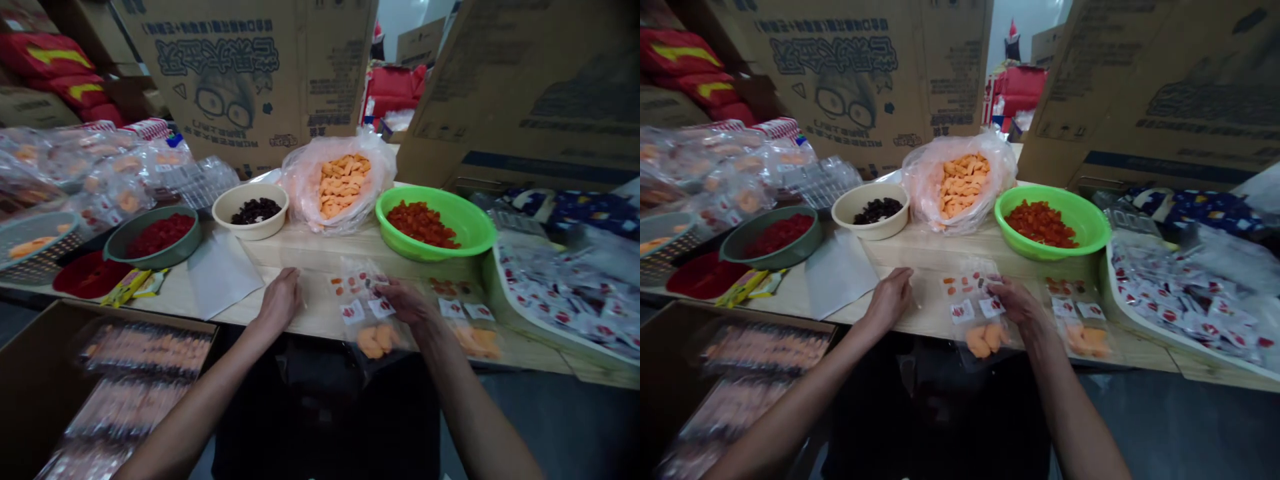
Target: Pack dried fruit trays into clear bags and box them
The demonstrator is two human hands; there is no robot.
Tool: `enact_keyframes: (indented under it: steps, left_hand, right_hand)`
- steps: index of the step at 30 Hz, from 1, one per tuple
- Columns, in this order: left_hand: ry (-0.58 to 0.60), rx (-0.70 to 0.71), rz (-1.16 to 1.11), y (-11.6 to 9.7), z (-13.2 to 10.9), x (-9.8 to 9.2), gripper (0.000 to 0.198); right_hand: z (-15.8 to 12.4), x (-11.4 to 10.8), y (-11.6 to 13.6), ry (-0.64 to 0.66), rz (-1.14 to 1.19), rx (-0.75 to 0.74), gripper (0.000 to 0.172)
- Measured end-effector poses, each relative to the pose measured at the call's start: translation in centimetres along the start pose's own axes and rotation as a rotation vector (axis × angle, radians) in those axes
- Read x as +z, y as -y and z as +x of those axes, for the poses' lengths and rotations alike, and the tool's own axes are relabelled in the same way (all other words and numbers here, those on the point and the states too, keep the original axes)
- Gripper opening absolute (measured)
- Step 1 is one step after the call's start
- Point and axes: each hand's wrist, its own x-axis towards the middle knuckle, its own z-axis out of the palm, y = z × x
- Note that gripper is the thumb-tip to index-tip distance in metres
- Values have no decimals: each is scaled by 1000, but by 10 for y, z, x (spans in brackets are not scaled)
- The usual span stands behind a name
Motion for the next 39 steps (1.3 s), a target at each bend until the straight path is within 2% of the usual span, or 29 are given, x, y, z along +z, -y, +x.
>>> enact_keyframes:
  steps: [3,6,9,11,13,15,16,18,20,22,24,26,28,31,33,35,37,38,39]
  left_hand:
    - [-10,-74,-104,-22,-1,21,23]
    - [-49,-151,-94,-30,1,30,30]
    - [-36,-180,-51,-33,-5,25,44]
    - [-15,-171,-46,-42,-20,20,65]
    - [11,-145,-69,-59,-40,20,98]
    - [51,-115,-109,-80,-58,29,127]
    - [70,-109,-129,-91,-65,36,136]
    - [94,-127,-163,-105,-71,53,142]
    - [84,-179,-178,-107,-68,66,137]
    - [62,-228,-181,-97,-62,71,129]
    - [71,-264,-197,-78,-58,66,127]
    - [130,-290,-248,-56,-55,55,130]
    - [159,-322,-316,-39,-49,43,123]
    - [11,-361,-311,-30,-32,35,105]
    - [-48,-344,-249,-34,-17,40,106]
    - [5,-327,-218,-40,-7,50,109]
    - [67,-341,-219,-43,-3,59,109]
    - [83,-352,-222,-42,-2,62,109]
    - [90,-363,-225,-41,-3,64,110]
  right_hand:
    - [15,10,4,-225,-125,-45,51]
    - [25,12,7,-333,-330,-127,66]
    - [31,8,9,-428,-795,-216,58]
    - [37,5,13,-501,-1144,-273,50]
    - [47,5,21,-472,-1385,-360,49]
    - [60,10,32,-328,-1495,-465,54]
    - [66,13,37,-245,-1525,-502,56]
    - [76,19,45,-120,-1569,-531,57]
    - [81,23,44,-48,-1592,-528,52]
    - [78,23,35,1,-1611,-553,47]
    - [72,19,21,18,-1632,-608,47]
    - [66,16,6,-14,-1644,-640,49]
    - [61,16,-5,-55,-1641,-637,51]
    - [57,22,-11,-76,-1615,-641,51]
    - [54,26,-9,-118,-1566,-665,51]
    - [49,26,-5,-265,-1423,-636,55]
    - [45,23,-3,-432,-1112,-478,59]
    - [44,20,-3,-454,-897,-367,60]
    - [43,18,-4,-420,-685,-262,59]
